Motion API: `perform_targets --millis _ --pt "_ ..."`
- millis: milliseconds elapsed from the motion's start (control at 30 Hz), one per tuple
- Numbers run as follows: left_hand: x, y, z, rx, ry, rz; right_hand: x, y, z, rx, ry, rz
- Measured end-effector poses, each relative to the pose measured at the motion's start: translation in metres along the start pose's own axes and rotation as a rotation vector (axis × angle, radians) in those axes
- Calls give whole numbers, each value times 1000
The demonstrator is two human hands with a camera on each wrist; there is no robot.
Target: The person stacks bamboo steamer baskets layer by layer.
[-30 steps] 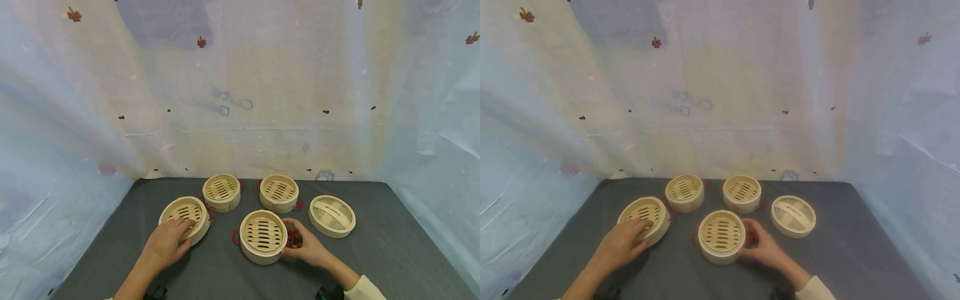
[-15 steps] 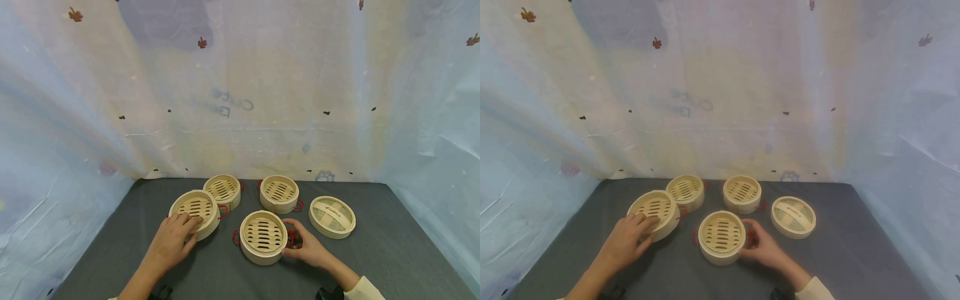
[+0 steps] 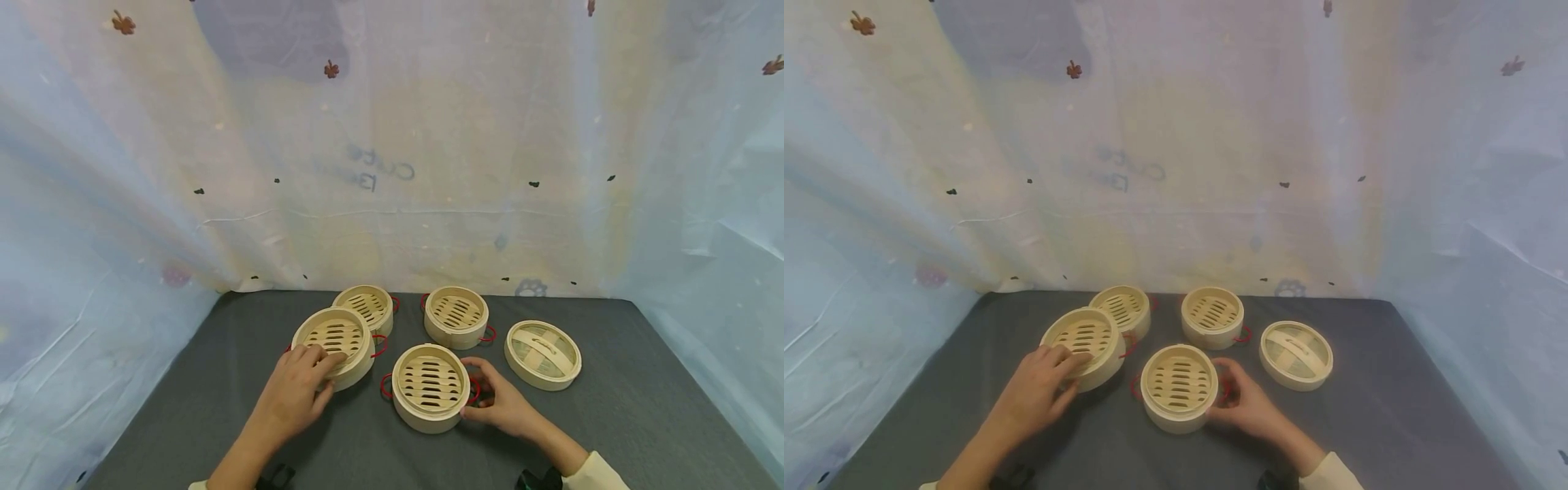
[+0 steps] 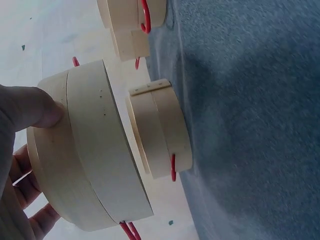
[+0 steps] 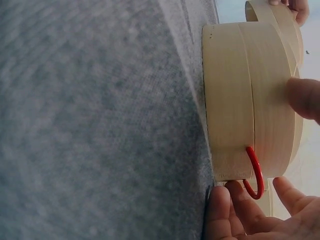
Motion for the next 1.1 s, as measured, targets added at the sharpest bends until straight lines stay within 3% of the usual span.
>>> perform_targets --millis 500,1100 --pt "-16 -2 16 -48 -80 -35 -1 -1 0 1 -4 7" --pt "-40 -5 48 -30 -131 -67 -5 0 3 -19 -41 -51"
Point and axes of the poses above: each hand's wrist, its own z-axis towards the middle knuckle, its own y-axis out of the back of the hand, x = y × z, the point moved 6 cm from there along z, towards the middle knuckle, and after that the axes turned 9 degrees about -y, right-handed, at the moved point
